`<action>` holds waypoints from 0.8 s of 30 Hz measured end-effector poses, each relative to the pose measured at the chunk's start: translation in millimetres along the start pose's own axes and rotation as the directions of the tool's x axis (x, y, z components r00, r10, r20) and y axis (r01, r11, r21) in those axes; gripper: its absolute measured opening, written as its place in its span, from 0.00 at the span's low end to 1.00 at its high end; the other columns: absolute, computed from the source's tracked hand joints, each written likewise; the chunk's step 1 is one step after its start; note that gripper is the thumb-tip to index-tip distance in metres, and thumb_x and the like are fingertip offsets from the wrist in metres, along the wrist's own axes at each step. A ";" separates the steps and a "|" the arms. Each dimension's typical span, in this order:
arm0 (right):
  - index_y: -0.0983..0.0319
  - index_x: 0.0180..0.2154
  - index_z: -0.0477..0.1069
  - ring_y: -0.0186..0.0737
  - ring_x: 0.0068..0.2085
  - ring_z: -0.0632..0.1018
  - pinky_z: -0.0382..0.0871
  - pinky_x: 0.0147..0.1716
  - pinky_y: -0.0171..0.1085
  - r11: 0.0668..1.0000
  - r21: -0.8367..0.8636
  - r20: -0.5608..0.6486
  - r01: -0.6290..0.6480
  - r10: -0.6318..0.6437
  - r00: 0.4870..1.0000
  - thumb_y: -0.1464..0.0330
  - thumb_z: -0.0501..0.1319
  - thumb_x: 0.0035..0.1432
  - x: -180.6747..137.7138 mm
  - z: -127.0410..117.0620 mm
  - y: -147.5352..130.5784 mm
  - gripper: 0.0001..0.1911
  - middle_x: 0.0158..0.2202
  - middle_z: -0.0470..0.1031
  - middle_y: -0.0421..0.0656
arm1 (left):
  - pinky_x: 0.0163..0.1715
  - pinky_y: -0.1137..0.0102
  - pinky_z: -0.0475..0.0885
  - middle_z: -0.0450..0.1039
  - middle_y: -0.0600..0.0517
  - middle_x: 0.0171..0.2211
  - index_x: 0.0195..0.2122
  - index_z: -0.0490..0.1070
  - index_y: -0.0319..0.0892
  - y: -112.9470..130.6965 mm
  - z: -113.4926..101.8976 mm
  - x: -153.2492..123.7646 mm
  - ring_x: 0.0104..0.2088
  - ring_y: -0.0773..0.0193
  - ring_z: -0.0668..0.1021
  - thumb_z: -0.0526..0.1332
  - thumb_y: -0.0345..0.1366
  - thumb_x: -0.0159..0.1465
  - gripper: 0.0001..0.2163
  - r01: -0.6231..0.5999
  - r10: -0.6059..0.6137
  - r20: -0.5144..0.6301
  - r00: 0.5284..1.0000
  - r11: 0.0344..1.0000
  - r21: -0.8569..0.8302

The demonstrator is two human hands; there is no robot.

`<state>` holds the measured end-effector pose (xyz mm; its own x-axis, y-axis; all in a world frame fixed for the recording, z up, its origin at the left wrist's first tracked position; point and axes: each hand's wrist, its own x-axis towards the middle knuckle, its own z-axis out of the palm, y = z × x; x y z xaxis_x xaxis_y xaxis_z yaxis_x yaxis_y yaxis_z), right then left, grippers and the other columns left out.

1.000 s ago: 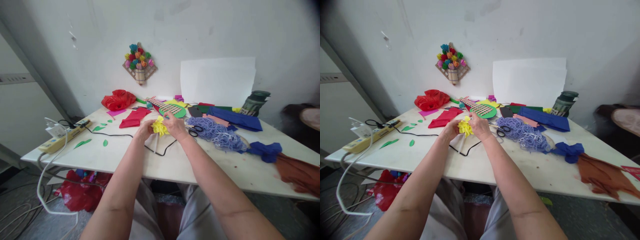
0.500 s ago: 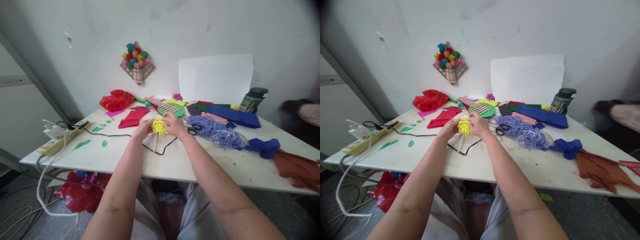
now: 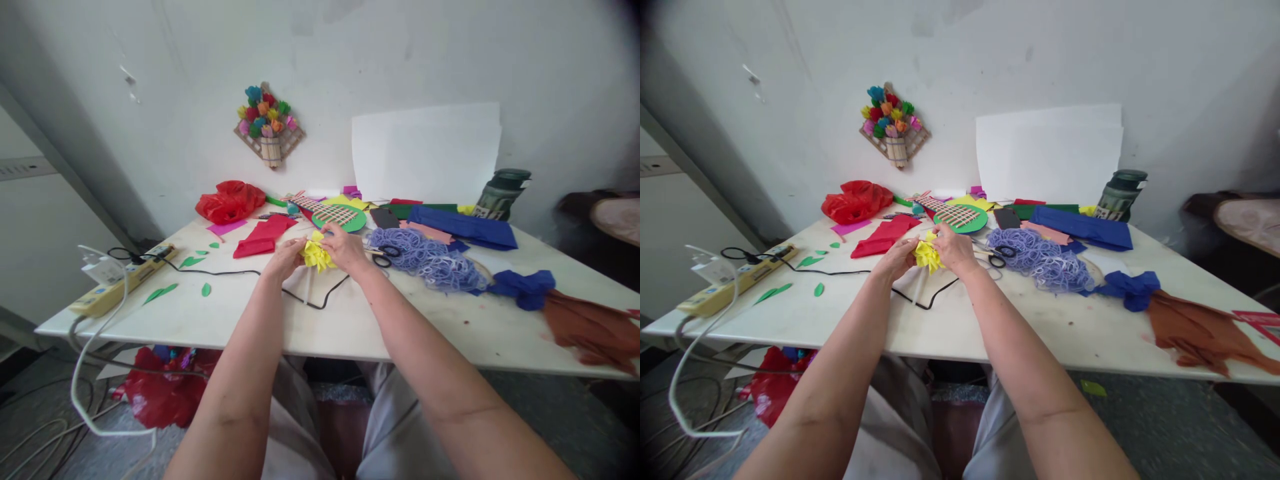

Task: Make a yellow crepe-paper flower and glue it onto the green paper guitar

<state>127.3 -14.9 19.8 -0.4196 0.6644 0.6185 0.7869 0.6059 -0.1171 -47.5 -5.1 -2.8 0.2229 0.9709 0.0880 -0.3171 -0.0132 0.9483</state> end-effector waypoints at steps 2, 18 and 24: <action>0.57 0.36 0.78 0.36 0.36 0.74 0.60 0.27 0.34 0.999 -0.040 0.002 0.036 -0.036 0.999 0.67 0.50 0.62 -0.8 -2.2 -3.6 0.16 0.53 0.70 0.41 | 0.29 0.70 0.73 0.74 0.48 0.28 0.31 0.70 0.35 -0.4 -0.6 0.6 0.27 0.65 0.77 0.68 0.41 0.52 0.14 0.013 -0.013 -0.006 1.000 1.000 -0.021; 0.52 0.45 0.76 0.37 0.38 0.74 0.64 0.31 0.33 0.996 0.063 -0.074 -0.058 0.063 0.995 0.65 0.54 0.60 -5.2 -2.8 8.8 0.15 0.49 0.72 0.42 | 0.32 0.69 0.73 0.75 0.50 0.29 0.33 0.71 0.37 4.2 1.0 -1.3 0.30 0.64 0.78 0.69 0.44 0.50 0.16 -0.101 0.100 -0.066 0.993 0.995 -0.014; 0.53 0.41 0.78 0.37 0.39 0.75 0.65 0.33 0.33 0.991 0.116 -0.101 -0.065 0.077 0.992 0.65 0.55 0.61 -4.4 -2.1 9.3 0.13 0.49 0.73 0.42 | 0.33 0.68 0.74 0.77 0.47 0.33 0.38 0.74 0.37 3.7 1.7 -2.8 0.33 0.61 0.79 0.69 0.46 0.50 0.20 -0.098 0.097 -0.023 0.995 0.994 -0.039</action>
<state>137.4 -13.0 17.6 -0.3099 0.6615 0.6829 0.7546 0.6081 -0.2465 -47.8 -8.3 0.9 0.1696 0.9703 0.1726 -0.3728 -0.0990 0.9226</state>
